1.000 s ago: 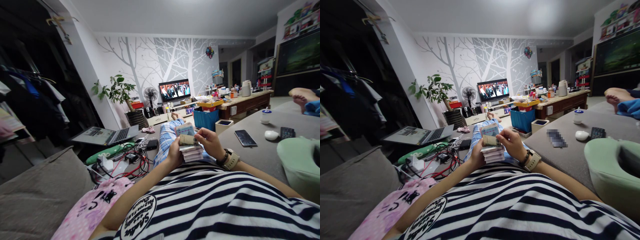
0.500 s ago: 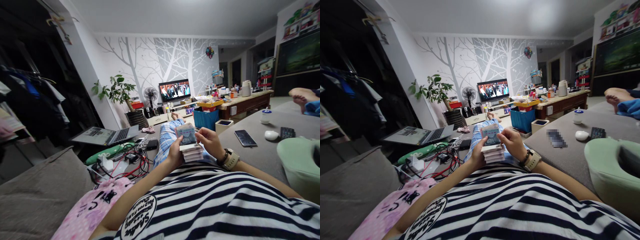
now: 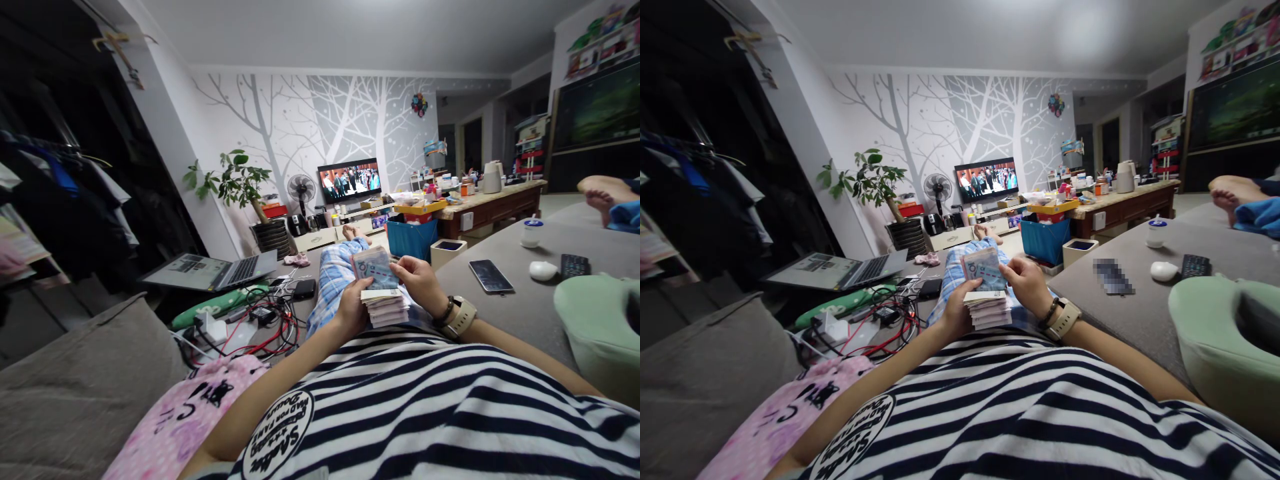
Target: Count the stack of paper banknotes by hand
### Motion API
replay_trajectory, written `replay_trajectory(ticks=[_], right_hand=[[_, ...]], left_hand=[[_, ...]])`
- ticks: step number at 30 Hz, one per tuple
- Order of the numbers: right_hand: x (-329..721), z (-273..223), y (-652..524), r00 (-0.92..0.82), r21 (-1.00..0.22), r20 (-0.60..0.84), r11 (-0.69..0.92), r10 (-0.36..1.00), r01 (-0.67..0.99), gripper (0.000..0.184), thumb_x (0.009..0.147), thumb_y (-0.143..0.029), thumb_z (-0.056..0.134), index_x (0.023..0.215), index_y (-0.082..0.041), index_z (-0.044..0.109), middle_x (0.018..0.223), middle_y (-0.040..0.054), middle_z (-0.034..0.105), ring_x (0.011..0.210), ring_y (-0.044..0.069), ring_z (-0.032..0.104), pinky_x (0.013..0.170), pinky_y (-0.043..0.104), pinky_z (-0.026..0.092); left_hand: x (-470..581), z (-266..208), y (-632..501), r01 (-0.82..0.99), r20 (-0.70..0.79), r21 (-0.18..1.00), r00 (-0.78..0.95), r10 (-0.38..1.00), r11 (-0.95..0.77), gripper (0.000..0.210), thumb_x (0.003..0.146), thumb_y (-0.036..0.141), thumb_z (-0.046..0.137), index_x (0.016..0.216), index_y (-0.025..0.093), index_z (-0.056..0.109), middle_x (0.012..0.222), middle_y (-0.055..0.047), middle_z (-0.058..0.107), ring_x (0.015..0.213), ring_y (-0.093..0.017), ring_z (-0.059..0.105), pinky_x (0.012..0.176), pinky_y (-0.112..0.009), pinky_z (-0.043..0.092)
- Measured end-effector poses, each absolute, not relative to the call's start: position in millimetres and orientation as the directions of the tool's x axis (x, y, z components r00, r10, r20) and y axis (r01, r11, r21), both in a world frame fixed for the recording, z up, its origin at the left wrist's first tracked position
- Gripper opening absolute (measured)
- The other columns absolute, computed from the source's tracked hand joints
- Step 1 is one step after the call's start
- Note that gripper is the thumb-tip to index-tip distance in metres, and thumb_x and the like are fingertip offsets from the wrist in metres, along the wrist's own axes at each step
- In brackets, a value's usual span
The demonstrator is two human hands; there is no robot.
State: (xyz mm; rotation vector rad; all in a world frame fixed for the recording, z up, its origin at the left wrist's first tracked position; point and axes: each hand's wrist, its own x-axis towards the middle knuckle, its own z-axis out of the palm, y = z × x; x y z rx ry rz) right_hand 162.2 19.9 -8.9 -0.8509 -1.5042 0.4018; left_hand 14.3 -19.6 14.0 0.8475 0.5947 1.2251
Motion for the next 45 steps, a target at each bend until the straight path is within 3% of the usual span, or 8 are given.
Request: replay_trajectory(ticks=[7,17,29,45], right_hand=[[160.3,-7.2,13.1,0.077,-0.649,0.754,0.722,0.652,0.239,0.036,0.082,-0.045,0.055,0.059,-0.018,0.050,0.053,-0.0021,0.048,0.052,0.011,0.041,0.050,0.024,0.032],[159.2,-4.1,-3.8,0.025,-0.547,0.829,0.801,0.558,0.243,0.032,0.085,-0.042,0.054,0.064,-0.018,0.051,0.055,-0.0040,0.040,0.053,0.010,0.034,0.051,0.024,0.029],[159.0,-2.5,-4.2,0.109,-0.555,0.828,0.777,0.550,0.296,0.035,0.076,-0.047,0.064,0.060,-0.019,0.051,0.054,-0.0028,0.048,0.051,0.010,0.039,0.049,0.024,0.033],[159.7,-3.5,-3.3,0.094,-0.538,0.839,0.791,0.536,0.292,0.033,0.077,-0.046,0.064,0.062,-0.019,0.052,0.056,-0.0021,0.049,0.053,0.011,0.041,0.051,0.025,0.033]], left_hand=[[16.9,16.2,-17.8,-0.593,0.033,0.788,0.304,0.952,0.162,0.037,0.085,0.030,0.044,0.109,0.011,0.064,0.087,-0.011,0.073,0.085,-0.025,0.068,0.085,-0.039,0.050],[15.7,14.8,-13.7,-0.566,0.074,0.814,0.331,0.941,0.135,0.039,0.082,0.040,0.049,0.102,0.011,0.067,0.083,-0.010,0.073,0.081,-0.026,0.069,0.081,-0.039,0.052],[15.0,16.4,-14.4,-0.545,0.048,0.829,0.301,0.953,0.130,0.036,0.081,0.041,0.052,0.098,0.013,0.067,0.078,-0.008,0.072,0.074,-0.024,0.068,0.074,-0.036,0.053],[15.2,21.2,-18.3,-0.542,0.047,0.833,0.273,0.961,0.114,0.036,0.082,0.037,0.050,0.103,0.013,0.067,0.081,-0.008,0.072,0.077,-0.025,0.068,0.076,-0.039,0.053]])
